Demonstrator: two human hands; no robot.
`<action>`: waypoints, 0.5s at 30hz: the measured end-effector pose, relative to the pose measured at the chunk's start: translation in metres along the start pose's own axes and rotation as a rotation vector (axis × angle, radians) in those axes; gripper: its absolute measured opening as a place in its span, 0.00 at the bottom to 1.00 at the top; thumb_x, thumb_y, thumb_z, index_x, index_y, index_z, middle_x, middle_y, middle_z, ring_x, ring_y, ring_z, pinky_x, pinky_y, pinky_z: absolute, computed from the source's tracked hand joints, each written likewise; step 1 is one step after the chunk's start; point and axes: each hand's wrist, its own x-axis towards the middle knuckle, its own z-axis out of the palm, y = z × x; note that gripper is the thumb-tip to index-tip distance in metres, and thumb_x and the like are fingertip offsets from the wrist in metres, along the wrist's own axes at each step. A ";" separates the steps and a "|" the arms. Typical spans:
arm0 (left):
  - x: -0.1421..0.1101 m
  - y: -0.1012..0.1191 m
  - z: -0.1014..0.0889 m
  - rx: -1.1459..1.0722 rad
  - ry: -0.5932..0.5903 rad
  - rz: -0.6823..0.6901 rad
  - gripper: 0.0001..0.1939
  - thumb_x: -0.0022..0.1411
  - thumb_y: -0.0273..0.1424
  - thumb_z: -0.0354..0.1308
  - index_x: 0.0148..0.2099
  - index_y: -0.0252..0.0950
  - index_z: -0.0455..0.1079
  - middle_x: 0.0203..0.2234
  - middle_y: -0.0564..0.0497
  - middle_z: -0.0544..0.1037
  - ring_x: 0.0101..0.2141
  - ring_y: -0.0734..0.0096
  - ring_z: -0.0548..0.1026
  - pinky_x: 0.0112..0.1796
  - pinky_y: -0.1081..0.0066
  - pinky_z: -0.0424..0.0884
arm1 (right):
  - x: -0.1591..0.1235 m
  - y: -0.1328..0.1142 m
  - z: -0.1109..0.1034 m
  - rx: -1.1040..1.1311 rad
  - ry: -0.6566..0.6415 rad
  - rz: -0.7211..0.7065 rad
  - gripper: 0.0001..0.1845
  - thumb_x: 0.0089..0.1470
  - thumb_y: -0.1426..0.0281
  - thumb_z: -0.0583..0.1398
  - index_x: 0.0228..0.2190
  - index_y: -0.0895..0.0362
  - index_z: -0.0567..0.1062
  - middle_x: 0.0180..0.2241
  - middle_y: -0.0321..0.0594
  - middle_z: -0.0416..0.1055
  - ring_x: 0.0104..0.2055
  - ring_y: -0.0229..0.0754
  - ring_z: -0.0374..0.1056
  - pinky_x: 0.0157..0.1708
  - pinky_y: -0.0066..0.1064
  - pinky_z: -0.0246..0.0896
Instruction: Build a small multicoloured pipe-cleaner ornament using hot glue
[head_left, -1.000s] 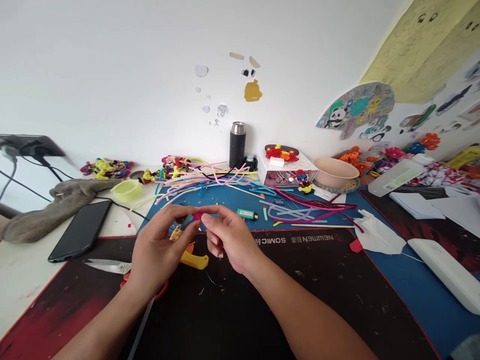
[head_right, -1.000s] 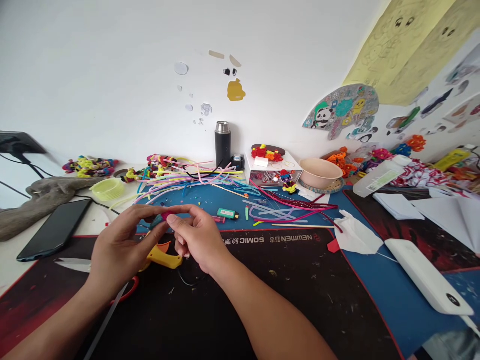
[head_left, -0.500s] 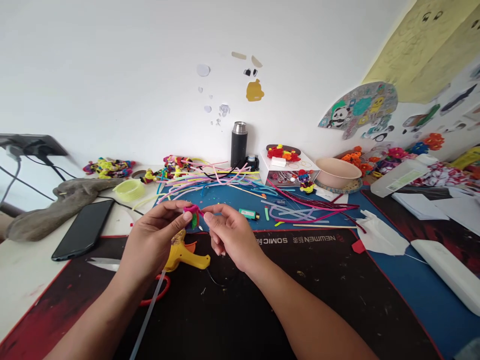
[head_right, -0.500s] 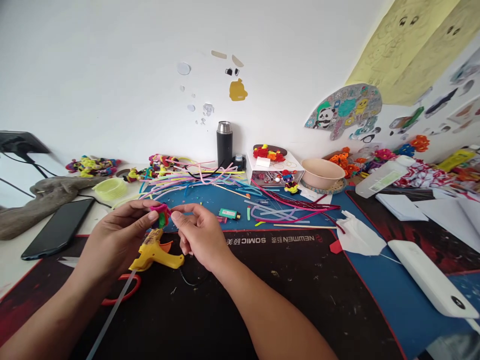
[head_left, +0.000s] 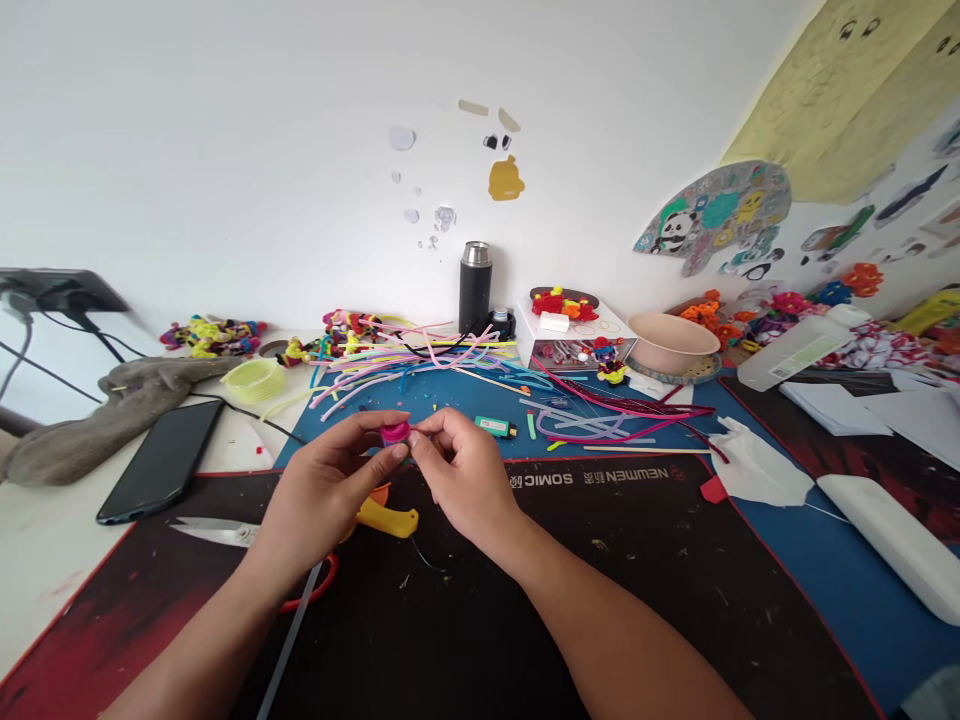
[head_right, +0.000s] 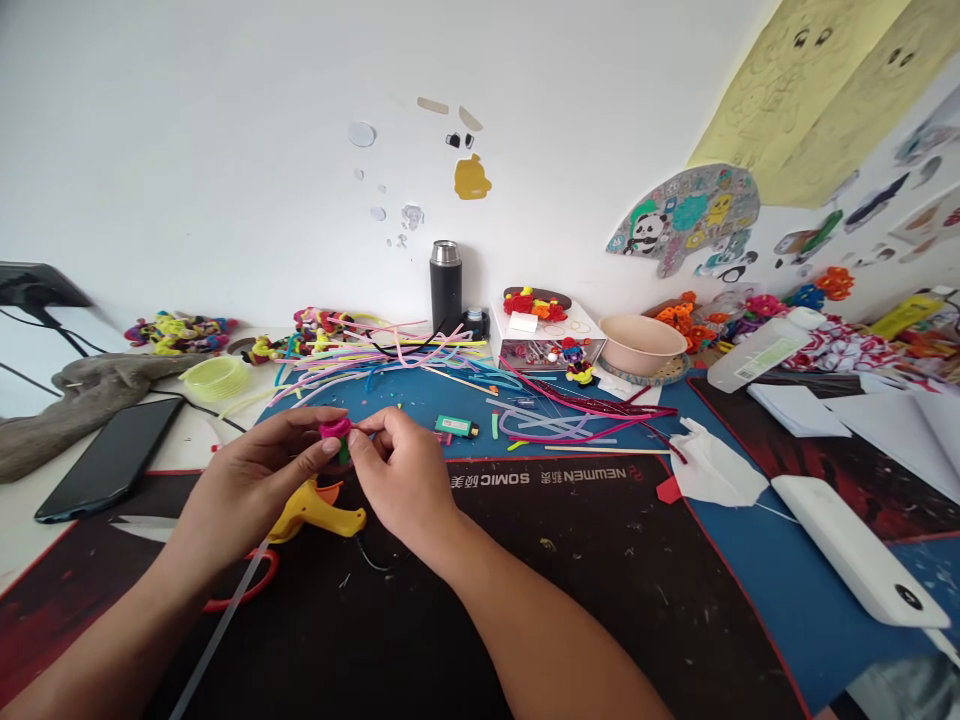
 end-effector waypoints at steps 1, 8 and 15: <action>0.000 0.000 0.000 0.006 -0.017 0.011 0.30 0.54 0.56 0.77 0.51 0.42 0.83 0.43 0.43 0.89 0.42 0.48 0.87 0.40 0.58 0.86 | 0.000 0.000 0.000 -0.026 0.010 -0.018 0.10 0.66 0.59 0.63 0.35 0.52 0.74 0.21 0.29 0.68 0.21 0.37 0.62 0.25 0.30 0.53; -0.001 -0.001 -0.002 -0.005 -0.017 -0.024 0.30 0.53 0.51 0.79 0.52 0.40 0.83 0.40 0.45 0.88 0.39 0.52 0.86 0.36 0.62 0.85 | 0.000 -0.002 0.000 -0.111 0.051 -0.076 0.11 0.65 0.60 0.63 0.33 0.52 0.75 0.21 0.30 0.68 0.23 0.38 0.63 0.27 0.32 0.54; -0.002 -0.005 -0.002 -0.065 0.016 -0.014 0.24 0.55 0.48 0.79 0.48 0.40 0.82 0.40 0.46 0.87 0.39 0.56 0.87 0.39 0.63 0.86 | -0.001 -0.001 0.000 -0.171 0.072 -0.147 0.10 0.66 0.61 0.62 0.34 0.52 0.77 0.21 0.30 0.67 0.23 0.38 0.63 0.28 0.32 0.54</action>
